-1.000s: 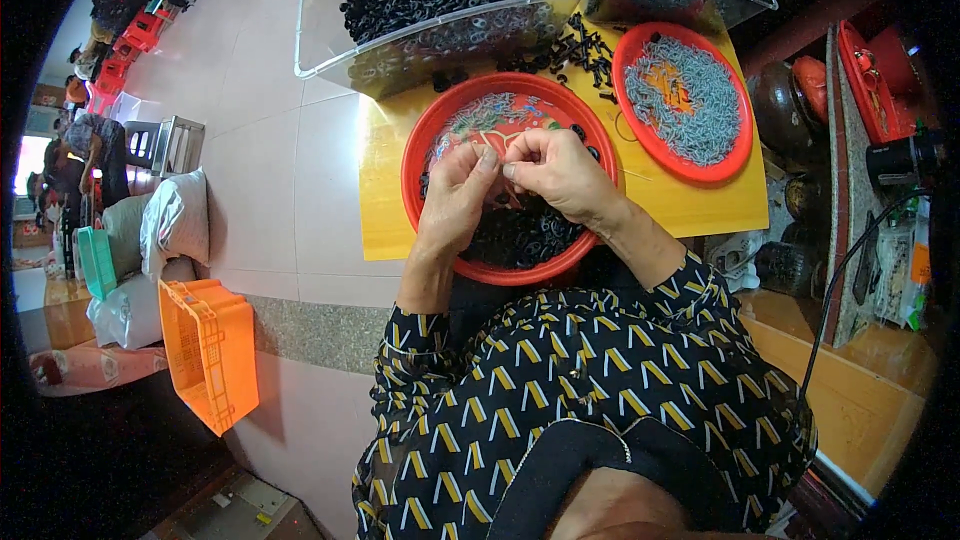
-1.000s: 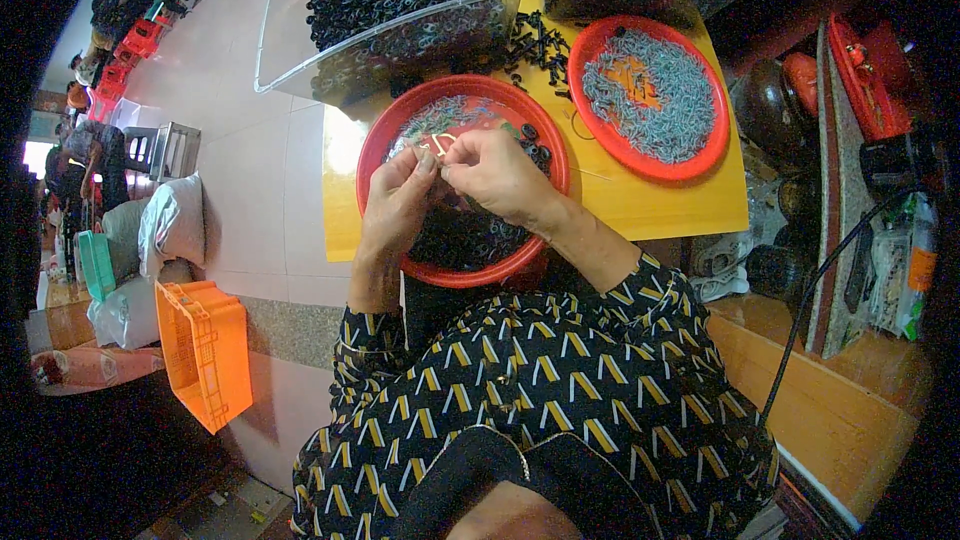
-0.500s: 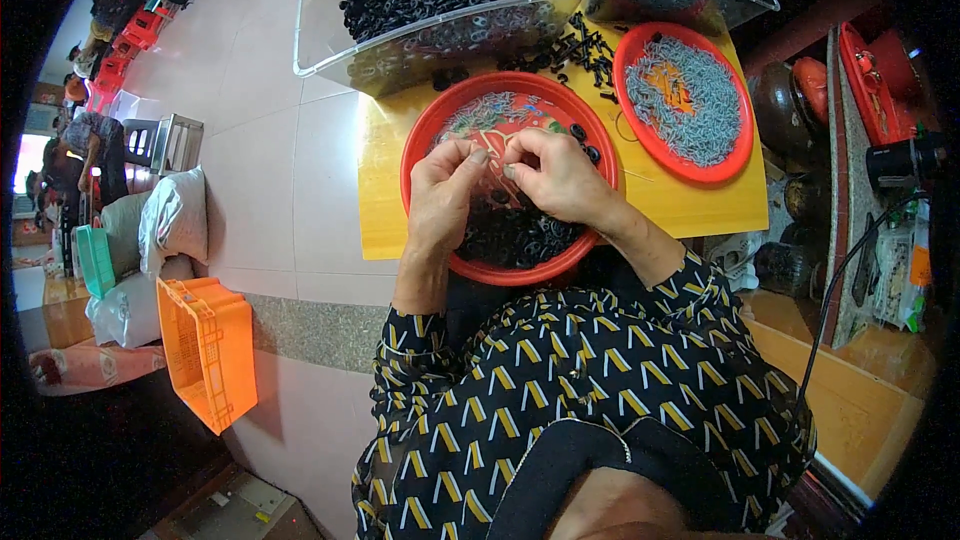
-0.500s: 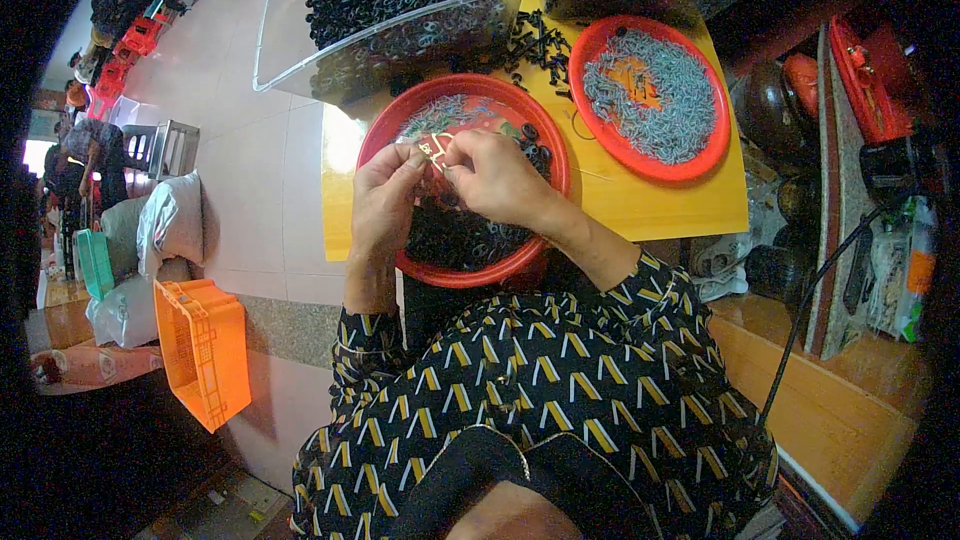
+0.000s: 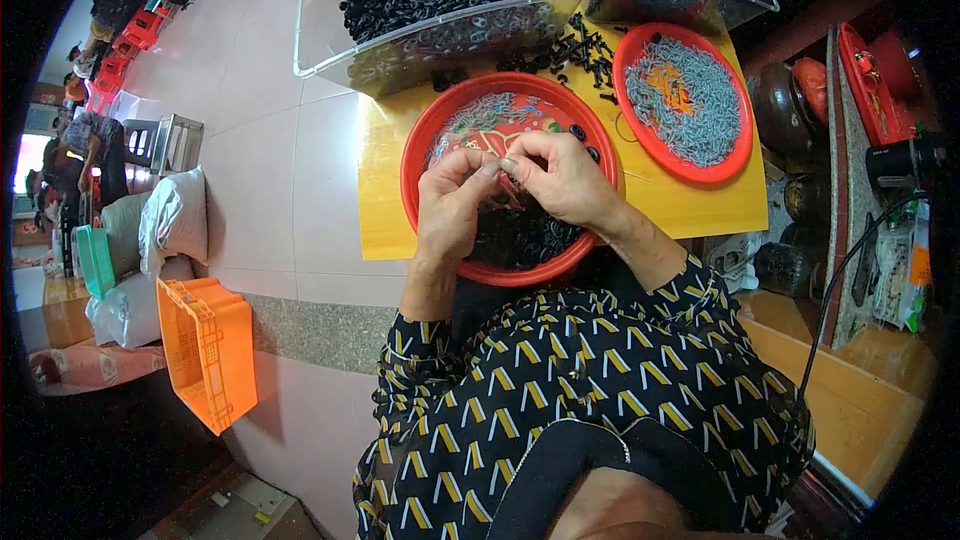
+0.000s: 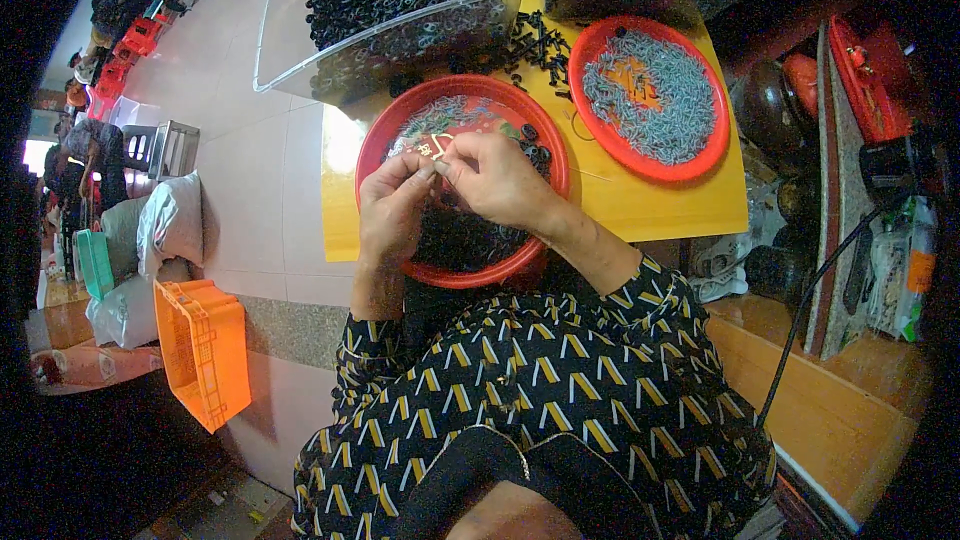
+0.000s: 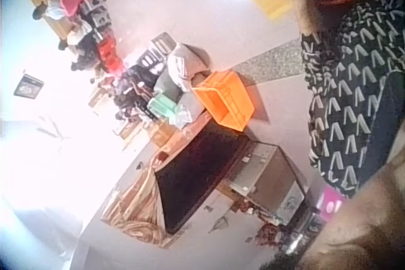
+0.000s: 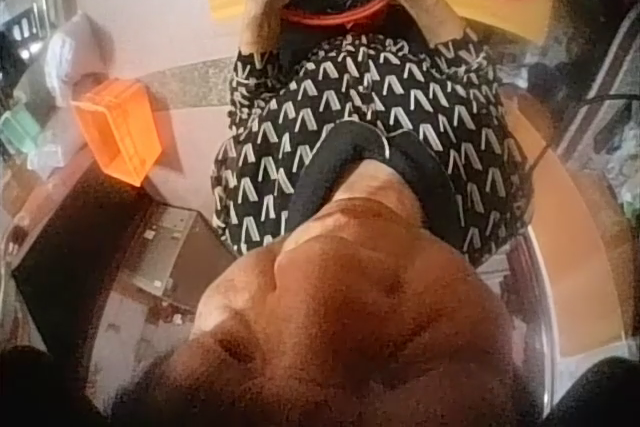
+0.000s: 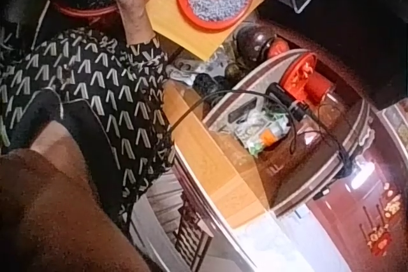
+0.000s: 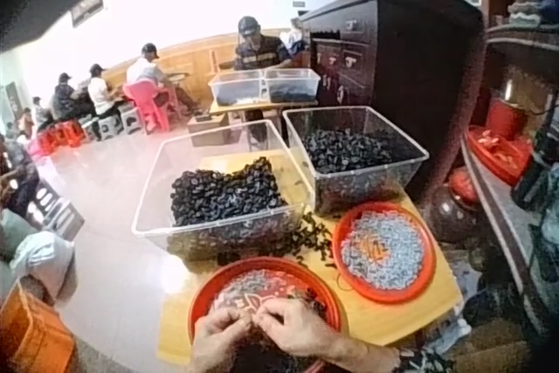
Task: The person assembles small black plastic parts by hand at a workstation.
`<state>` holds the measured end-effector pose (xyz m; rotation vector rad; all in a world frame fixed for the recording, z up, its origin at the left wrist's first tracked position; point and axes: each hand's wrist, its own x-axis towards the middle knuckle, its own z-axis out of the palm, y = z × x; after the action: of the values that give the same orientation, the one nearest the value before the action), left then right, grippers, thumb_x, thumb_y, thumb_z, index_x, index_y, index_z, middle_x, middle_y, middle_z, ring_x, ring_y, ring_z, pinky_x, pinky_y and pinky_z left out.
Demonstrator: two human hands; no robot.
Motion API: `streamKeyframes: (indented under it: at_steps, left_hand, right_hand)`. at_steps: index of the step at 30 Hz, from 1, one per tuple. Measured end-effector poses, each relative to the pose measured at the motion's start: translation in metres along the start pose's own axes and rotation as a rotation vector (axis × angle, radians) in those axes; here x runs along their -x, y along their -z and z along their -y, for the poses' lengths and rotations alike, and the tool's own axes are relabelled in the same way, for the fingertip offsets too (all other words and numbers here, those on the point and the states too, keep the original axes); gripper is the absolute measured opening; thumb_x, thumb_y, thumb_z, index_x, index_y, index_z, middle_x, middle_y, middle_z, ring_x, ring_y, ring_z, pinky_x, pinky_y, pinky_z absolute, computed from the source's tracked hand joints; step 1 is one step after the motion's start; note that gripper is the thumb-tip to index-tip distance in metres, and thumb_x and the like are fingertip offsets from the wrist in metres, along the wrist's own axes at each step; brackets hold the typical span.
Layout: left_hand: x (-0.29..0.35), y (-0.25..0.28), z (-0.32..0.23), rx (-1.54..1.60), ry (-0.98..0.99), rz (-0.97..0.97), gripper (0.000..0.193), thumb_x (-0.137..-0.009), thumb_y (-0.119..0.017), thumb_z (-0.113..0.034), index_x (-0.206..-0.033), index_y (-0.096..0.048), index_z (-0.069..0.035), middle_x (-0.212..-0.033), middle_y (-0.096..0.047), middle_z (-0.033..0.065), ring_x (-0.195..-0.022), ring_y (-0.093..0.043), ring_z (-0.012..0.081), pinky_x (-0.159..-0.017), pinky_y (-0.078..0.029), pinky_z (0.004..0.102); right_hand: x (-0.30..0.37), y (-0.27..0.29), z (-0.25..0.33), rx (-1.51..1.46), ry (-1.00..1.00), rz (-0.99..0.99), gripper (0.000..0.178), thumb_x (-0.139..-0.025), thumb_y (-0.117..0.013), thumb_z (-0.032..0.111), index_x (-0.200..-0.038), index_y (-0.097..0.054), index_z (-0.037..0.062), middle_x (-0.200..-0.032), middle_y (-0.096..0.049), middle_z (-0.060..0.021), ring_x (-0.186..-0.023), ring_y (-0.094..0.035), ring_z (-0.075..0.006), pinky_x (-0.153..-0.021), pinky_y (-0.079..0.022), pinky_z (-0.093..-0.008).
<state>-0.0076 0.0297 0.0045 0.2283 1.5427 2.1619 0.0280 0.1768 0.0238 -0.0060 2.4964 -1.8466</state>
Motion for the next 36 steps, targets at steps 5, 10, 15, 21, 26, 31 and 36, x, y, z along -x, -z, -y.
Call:
streamKeyframes:
  at_steps: [5, 10, 15, 21, 26, 31, 36]
  left_hand:
    - [-0.002, 0.005, 0.002, 0.009, 0.09, 0.013, 0.006, -0.079, -0.053, -0.006, -0.074, -0.055, -0.003, -0.066, -0.053, -0.0012, -0.056, -0.046, 0.0048, -0.053, -0.038, 0.0174]
    - [-0.001, 0.007, 0.002, 0.089, 0.075, 0.001, 0.005, -0.08, -0.053, -0.006, -0.079, -0.055, -0.001, -0.067, -0.053, -0.0002, -0.058, -0.047, 0.0052, -0.054, -0.038, 0.0177]
    - [0.003, 0.001, 0.003, 0.043, -0.029, -0.021, 0.006, -0.08, -0.054, -0.006, -0.081, -0.056, 0.0, -0.069, -0.055, 0.0004, -0.061, -0.048, 0.0059, -0.057, -0.04, 0.0184]
    - [0.008, -0.002, -0.005, -0.281, -0.117, 0.005, 0.008, -0.08, -0.054, -0.006, -0.079, -0.056, 0.001, -0.069, -0.055, 0.0016, -0.064, -0.049, 0.0065, -0.056, -0.041, 0.0204]
    - [0.006, 0.001, 0.005, -0.514, -0.221, 0.032, 0.01, -0.079, -0.054, -0.007, -0.076, -0.055, 0.002, -0.062, -0.051, 0.0054, -0.06, -0.048, 0.0086, -0.055, -0.039, 0.0222]
    - [0.014, 0.007, 0.002, -0.514, -0.071, 0.014, 0.009, -0.079, -0.054, -0.008, -0.077, -0.055, 0.001, -0.066, -0.053, 0.002, -0.06, -0.047, 0.0072, -0.054, -0.038, 0.0207]
    - [0.02, 0.012, -0.001, -0.22, -0.023, -0.06, 0.007, -0.078, -0.055, -0.006, -0.081, -0.056, 0.001, -0.073, -0.055, -0.0002, -0.065, -0.048, 0.0062, -0.06, -0.039, 0.0182]
  right_hand:
    - [0.004, -0.006, -0.002, 0.106, 0.156, -0.108, 0.008, -0.077, -0.056, 0.008, -0.074, -0.054, -0.0002, -0.066, -0.051, -0.0046, -0.061, -0.048, -0.0089, -0.055, -0.04, -0.0238]
    - [0.004, -0.001, 0.005, 0.214, 0.242, -0.151, 0.011, -0.072, -0.06, 0.006, -0.08, -0.055, 0.0, -0.074, -0.056, -0.0095, -0.066, -0.055, -0.018, -0.06, -0.043, -0.0289]
    - [-0.005, -0.002, -0.018, 0.374, 0.362, -0.199, 0.011, -0.075, -0.058, 0.009, -0.08, -0.055, -0.0001, -0.071, -0.055, -0.01, -0.065, -0.054, -0.0181, -0.06, -0.043, -0.0292]
    - [0.001, -0.002, -0.004, 0.051, 0.094, -0.043, 0.013, -0.081, -0.054, 0.012, -0.074, -0.053, 0.0008, -0.061, -0.048, -0.0031, -0.058, -0.043, -0.0091, -0.052, -0.037, -0.0253]
    - [0.001, -0.004, -0.009, 0.11, 0.176, -0.075, 0.013, -0.08, -0.053, 0.01, -0.072, -0.052, 0.0006, -0.06, -0.047, -0.0011, -0.056, -0.041, -0.0071, -0.049, -0.035, -0.0245]
    - [-0.004, 0.003, -0.009, 0.11, 0.134, -0.168, 0.007, -0.076, -0.054, 0.006, -0.075, -0.053, -0.0001, -0.06, -0.048, -0.0017, -0.059, -0.046, -0.0078, -0.052, -0.039, -0.0248]
    - [-0.009, 0.011, -0.021, 0.339, 0.199, -0.184, 0.002, -0.075, -0.053, 0.001, -0.077, -0.053, 0.0001, -0.071, -0.05, -0.0023, -0.065, -0.047, -0.0055, -0.056, -0.041, -0.0233]
